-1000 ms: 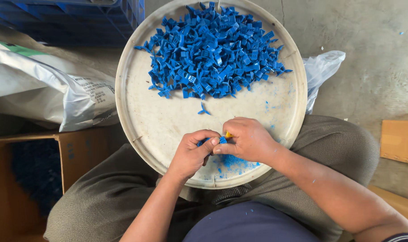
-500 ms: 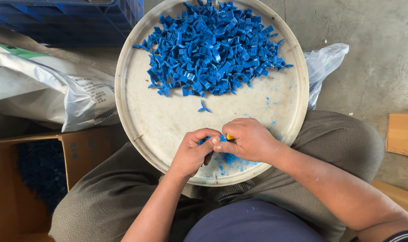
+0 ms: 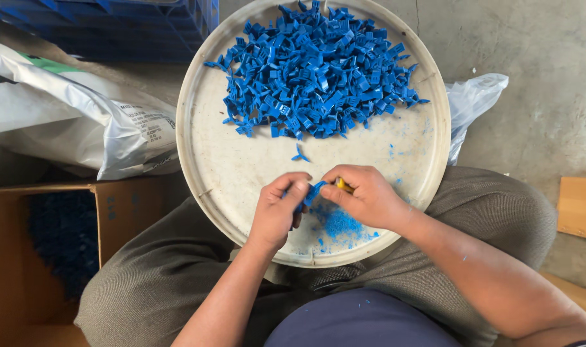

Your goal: The person sits cross-legged and uses a yellow utility knife to cut small blue plastic strips into smaller pieces over a white circular tray. The cut pieces accumulate on the tray as the person continues cutting one strip at a time.

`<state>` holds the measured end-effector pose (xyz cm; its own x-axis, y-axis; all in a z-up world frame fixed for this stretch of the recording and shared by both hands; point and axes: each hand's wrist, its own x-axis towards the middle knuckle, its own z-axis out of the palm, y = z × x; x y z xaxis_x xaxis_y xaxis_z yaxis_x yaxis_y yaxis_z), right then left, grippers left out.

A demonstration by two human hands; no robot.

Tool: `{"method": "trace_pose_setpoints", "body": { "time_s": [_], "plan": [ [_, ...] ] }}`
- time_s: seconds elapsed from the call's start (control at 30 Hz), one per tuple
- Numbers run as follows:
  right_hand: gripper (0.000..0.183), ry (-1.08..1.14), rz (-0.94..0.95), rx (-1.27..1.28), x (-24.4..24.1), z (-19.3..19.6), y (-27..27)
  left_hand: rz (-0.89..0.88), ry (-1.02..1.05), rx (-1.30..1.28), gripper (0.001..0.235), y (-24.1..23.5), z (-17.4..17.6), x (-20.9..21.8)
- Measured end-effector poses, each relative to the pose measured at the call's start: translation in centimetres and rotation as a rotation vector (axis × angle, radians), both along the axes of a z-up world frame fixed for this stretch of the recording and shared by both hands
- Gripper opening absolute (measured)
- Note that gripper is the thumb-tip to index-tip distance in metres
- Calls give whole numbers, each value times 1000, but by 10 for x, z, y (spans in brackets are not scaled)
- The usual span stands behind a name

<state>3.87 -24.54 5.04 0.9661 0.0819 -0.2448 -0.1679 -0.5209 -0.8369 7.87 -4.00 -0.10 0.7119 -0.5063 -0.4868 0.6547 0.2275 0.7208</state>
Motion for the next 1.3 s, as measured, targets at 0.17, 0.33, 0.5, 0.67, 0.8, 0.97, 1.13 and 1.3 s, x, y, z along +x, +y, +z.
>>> {"method": "trace_pose_setpoints", "body": {
  "time_s": [0.17,0.33,0.5,0.67,0.8,0.97,1.13,1.3],
  "plan": [
    [19,122,-82,326,2,-8,0,-55,43,-86,26,4,-3,1],
    [37,11,-93,-22,5,4,6,-3,-68,-33,23,2,-13,-2],
    [52,-340,132,-413,6,14,12,14,-298,107,20,-3,-18,-4],
    [56,-342,192,-489,5,10,12,-44,-451,190,17,-5,-10,-6],
    [54,-329,217,-526,4,10,12,-65,-534,218,14,-5,-3,-4],
    [51,-341,232,-546,2,10,12,-65,-552,256,14,-6,1,-6],
    [46,-322,250,-550,1,12,12,-42,-570,229,14,-5,3,-5],
    [45,-282,317,-634,-2,13,14,-26,-514,254,13,-5,7,-10]
  ]
}}
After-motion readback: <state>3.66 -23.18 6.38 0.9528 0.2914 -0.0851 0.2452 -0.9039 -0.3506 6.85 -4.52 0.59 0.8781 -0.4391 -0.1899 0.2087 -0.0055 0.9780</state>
